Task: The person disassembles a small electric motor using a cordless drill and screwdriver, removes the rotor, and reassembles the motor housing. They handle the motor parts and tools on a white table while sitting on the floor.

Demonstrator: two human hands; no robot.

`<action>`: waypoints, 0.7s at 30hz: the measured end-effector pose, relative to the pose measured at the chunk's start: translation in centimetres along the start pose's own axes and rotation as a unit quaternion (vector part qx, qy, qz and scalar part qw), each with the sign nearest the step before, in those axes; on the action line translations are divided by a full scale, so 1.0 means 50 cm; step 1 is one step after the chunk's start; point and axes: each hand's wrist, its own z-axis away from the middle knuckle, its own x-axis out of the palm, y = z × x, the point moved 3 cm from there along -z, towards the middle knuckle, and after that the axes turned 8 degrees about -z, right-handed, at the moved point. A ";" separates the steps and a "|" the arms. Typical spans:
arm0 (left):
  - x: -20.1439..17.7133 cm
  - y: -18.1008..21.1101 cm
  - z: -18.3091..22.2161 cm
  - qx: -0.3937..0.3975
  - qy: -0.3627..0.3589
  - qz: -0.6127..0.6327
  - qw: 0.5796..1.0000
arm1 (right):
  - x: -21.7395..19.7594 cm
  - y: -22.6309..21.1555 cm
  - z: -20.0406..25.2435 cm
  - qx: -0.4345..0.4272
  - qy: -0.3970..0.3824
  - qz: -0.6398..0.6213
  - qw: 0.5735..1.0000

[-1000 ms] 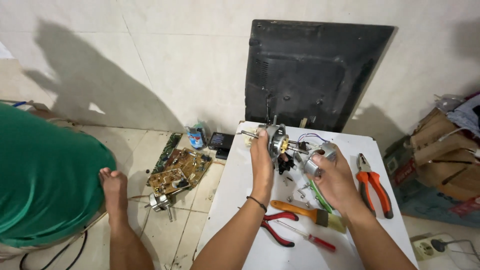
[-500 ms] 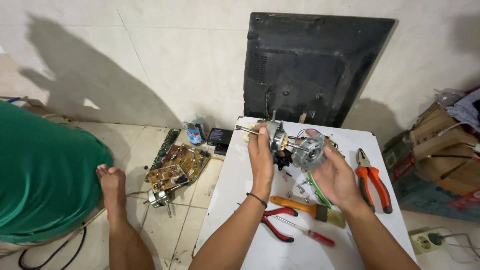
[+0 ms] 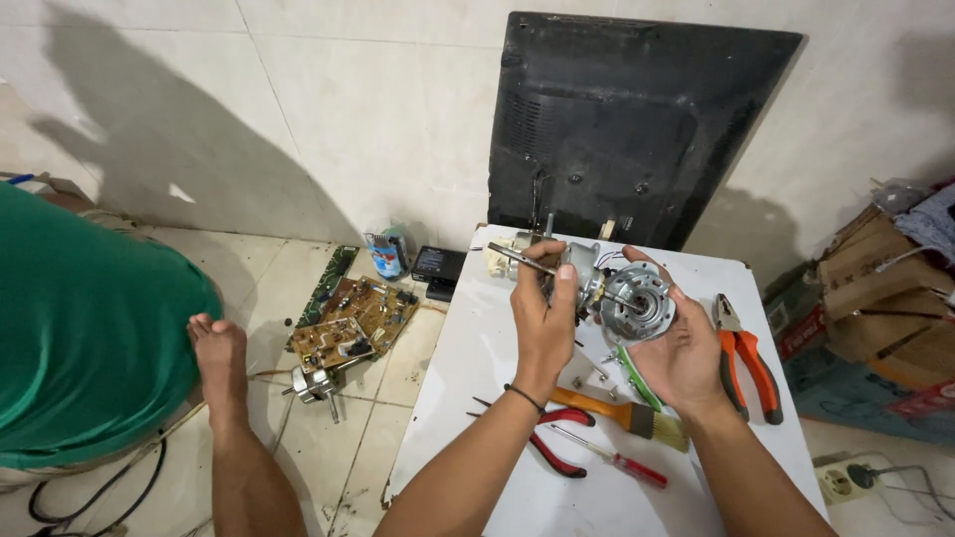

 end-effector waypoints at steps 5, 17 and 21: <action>-0.004 0.010 0.000 0.009 -0.006 -0.011 1.000 | -0.015 0.004 -0.003 0.001 0.031 0.032 0.999; -0.029 0.021 -0.021 -0.052 0.014 -0.037 0.998 | 0.004 -0.004 0.010 -0.024 -0.005 0.268 0.963; -0.024 -0.025 -0.022 -0.100 0.016 -0.021 0.995 | -0.010 -0.015 0.008 -0.047 0.003 0.350 0.936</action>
